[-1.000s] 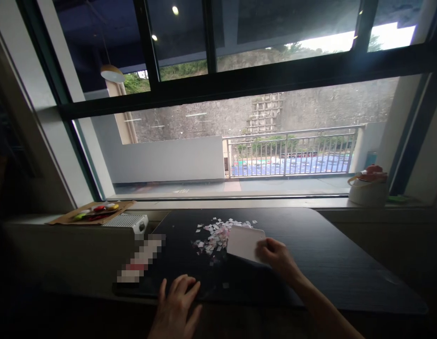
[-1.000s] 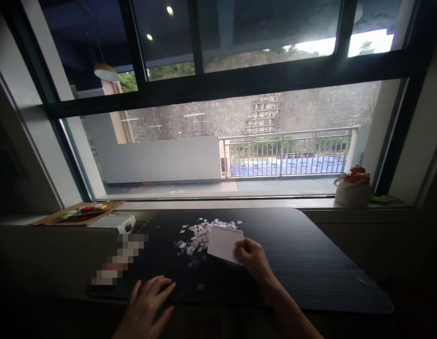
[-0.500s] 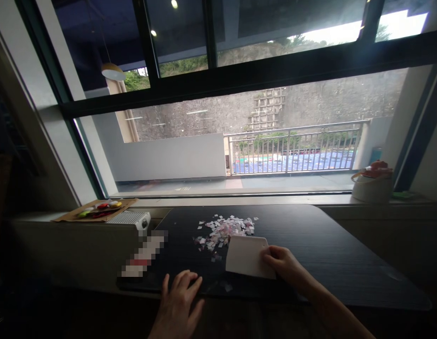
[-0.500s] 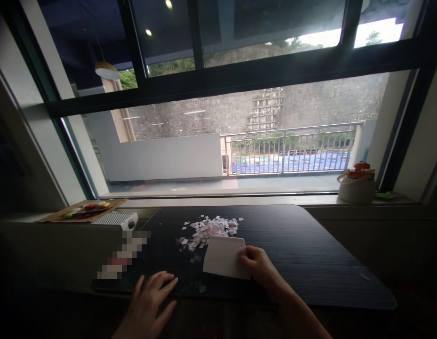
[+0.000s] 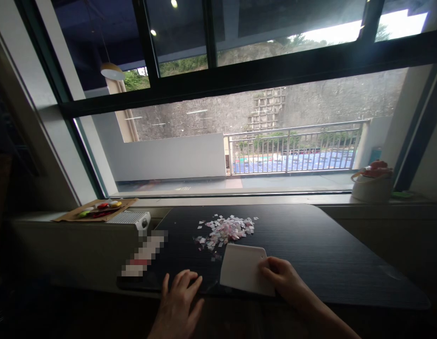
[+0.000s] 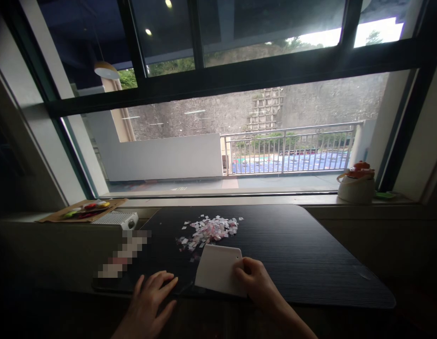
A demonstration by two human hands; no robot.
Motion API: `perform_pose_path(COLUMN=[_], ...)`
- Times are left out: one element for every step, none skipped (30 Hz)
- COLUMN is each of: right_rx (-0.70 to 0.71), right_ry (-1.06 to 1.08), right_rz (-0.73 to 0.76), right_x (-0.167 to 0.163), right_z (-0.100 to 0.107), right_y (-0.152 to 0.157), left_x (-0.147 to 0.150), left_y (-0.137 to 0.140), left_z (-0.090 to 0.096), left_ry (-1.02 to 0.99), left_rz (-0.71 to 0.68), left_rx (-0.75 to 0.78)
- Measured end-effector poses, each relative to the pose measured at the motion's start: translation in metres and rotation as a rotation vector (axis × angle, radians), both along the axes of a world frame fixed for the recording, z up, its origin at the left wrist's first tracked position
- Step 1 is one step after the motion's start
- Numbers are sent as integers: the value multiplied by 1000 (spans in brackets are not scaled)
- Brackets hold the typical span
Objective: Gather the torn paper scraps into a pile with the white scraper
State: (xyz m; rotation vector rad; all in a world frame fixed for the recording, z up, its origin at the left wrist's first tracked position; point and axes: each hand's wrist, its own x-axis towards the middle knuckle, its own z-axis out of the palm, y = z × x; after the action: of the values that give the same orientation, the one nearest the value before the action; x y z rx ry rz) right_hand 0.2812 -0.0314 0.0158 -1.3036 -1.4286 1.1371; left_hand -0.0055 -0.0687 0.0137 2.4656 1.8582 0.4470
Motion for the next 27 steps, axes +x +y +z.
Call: perform_pose_path(right_rx=[-6, -12, -19, -28, -34, -38, -38, -36, -33, -30, -27, -19, -1, 28, 66, 106, 140, 167, 185, 195, 197, 197, 197, 202, 210, 221, 229], right_ry=[8, 14, 17, 21, 25, 32, 41, 51, 58, 62, 64, 64, 63, 65, 72, 82, 90, 96, 93, 81, 60, 30, 0, -24, -37, -37, -27], right_rz=[5, 12, 19, 31, 36, 40, 40, 36, 33, 29, 29, 26, 10, -14, -41, -64, -74, -67, -47, -23, -1, 12, 14, 3, -16, -37, -58], right_x=[-1, -1, -2, -2, -1, 0, 1, 3, 5, 6, 7, 7, 6, 3, -1, -6, -11, -16, -21, -25, -27, -27, -26, -24, -22, -21, -20], right_z=[1, 1, 3, 4, 5, 7, 8, 9, 9, 9, 9, 9, 8, 8, 9, 9, 10, 12, 13, 14, 15, 16, 16, 17, 18, 18, 19], right_y=[-2, -5, -7, -9, -10, -12, -12, -12, -12, -10, -8, -6, -2, 1, 6, 10, 14, 18, 21, 24, 25, 26, 26, 27, 28, 30, 33], left_x=[0, 0, 1, 1, 1, 1, 1, 1, 1, 0, 0, 0, 0, 0, 0, -1, -1, -1, -1, -1, -1, -1, -1, 0, 1, 3, 4], left_y=[0, 0, 0, 0, 0, 0, 0, -1, -1, -1, -1, -1, -1, -1, 0, 0, 0, 0, 0, 0, 0, 0, 0, 0, -1, -1, -1], left_z=[0, 1, 1, 2, 2, 2, 2, 1, 1, 0, -1, -1, -1, -2, -2, -2, -2, -2, -2, -3, -3, -4, -4, -3, -3, -2, 0], left_ry=[-1, 0, 1, 3, 4, 5, 5, 3, 0, -5, -7, -8, -8, -6, -4, -4, -5, -6, -6, -5, -4, -5, -6, -9, -11, -12, -11], left_rz=[0, 2, 4, 7, 10, 11, 9, 7, 4, 1, -2, -4, -3, -2, -2, -3, -4, -5, -5, -5, -4, -4, -8, -10, -8, -1, 11], left_rx=[-1, -2, -7, -13, -21, -28, -32, -31, -26, -20, -15, -12, -12, -15, -17, -16, -12, -6, 2, 10, 18, 24, 27, 28, 27, 24, 20])
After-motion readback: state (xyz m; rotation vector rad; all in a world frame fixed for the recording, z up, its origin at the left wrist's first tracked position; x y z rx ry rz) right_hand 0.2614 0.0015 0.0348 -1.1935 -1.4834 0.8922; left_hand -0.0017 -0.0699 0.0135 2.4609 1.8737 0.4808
